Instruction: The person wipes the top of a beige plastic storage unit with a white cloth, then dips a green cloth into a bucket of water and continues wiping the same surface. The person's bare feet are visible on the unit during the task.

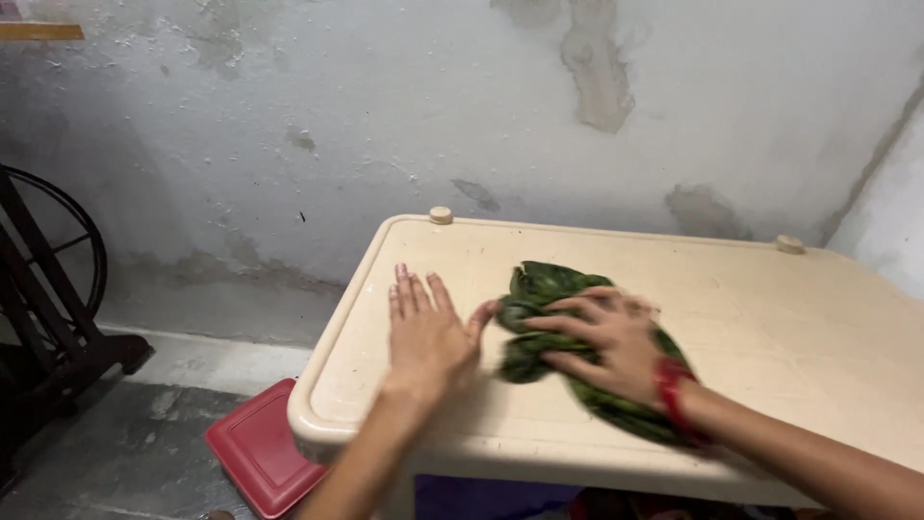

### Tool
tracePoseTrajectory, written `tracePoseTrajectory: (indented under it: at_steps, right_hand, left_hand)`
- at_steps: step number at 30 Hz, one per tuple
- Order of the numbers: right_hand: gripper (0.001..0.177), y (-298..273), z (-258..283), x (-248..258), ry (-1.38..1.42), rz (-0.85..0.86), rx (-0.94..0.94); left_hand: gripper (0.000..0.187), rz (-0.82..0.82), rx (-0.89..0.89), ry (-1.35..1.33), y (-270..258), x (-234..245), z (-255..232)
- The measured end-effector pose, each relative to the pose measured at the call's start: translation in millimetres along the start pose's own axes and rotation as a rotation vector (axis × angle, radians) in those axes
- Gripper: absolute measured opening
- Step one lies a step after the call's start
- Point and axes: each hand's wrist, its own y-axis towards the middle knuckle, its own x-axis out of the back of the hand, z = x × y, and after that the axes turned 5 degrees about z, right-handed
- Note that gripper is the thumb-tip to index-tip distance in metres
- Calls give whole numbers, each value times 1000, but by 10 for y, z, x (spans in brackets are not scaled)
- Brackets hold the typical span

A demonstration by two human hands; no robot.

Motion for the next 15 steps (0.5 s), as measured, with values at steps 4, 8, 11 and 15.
tracePoseTrajectory:
  at_steps: [4, 8, 11, 15]
  right_hand:
    - [76, -411, -828, 81, -379, 134, -444]
    - [89, -195, -1759, -81, -131, 295, -802]
    - [87, 236, -2185, -468, -133, 263, -826]
    - [77, 1037, -2330, -1014, -175, 233, -717]
  left_hand:
    - [99, 154, -99, 16, 392, 182, 628]
    - [99, 29, -132, -12, 564, 108, 1104]
    - [103, 18, -75, -161, 642, 45, 1162]
    - [105, -27, -115, -230, 656, 54, 1136]
